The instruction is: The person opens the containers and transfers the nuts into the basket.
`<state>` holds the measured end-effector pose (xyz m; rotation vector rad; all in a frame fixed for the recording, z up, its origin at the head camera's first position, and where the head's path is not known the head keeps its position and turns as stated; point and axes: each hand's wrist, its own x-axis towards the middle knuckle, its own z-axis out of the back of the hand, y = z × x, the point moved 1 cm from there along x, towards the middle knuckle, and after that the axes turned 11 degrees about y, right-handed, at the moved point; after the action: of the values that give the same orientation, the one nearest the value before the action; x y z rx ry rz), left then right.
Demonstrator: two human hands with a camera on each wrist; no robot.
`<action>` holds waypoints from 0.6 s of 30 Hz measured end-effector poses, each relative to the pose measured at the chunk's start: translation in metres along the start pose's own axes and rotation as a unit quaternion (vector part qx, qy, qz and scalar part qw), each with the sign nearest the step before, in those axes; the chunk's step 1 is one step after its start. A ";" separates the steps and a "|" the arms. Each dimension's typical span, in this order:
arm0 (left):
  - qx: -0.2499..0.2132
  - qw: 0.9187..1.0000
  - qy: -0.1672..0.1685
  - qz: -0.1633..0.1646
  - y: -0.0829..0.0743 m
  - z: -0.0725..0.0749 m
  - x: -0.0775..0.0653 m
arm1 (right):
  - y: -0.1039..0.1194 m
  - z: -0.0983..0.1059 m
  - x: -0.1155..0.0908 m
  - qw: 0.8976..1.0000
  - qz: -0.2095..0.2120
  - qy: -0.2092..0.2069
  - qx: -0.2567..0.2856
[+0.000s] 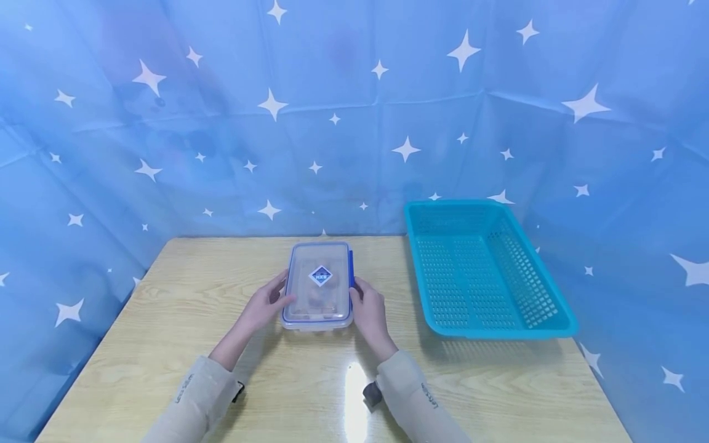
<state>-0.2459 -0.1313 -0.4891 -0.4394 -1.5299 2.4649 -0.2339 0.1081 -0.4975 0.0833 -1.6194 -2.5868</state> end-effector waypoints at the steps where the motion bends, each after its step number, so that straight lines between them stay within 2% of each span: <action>1: -0.003 1.000 0.001 0.001 0.000 0.000 0.000 | 0.000 0.000 0.000 1.000 0.000 0.001 -0.001; 11: -0.020 1.000 -0.003 -0.007 -0.001 0.002 0.005 | 0.002 0.002 0.008 1.000 0.000 0.009 -0.021; 18: -0.016 1.000 -0.008 -0.002 -0.002 0.001 0.005 | 0.003 0.001 0.015 0.999 -0.023 0.015 -0.045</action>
<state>-0.2509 -0.1294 -0.4872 -0.4220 -1.5772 2.4496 -0.2483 0.1059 -0.4941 0.1535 -1.5068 -2.6746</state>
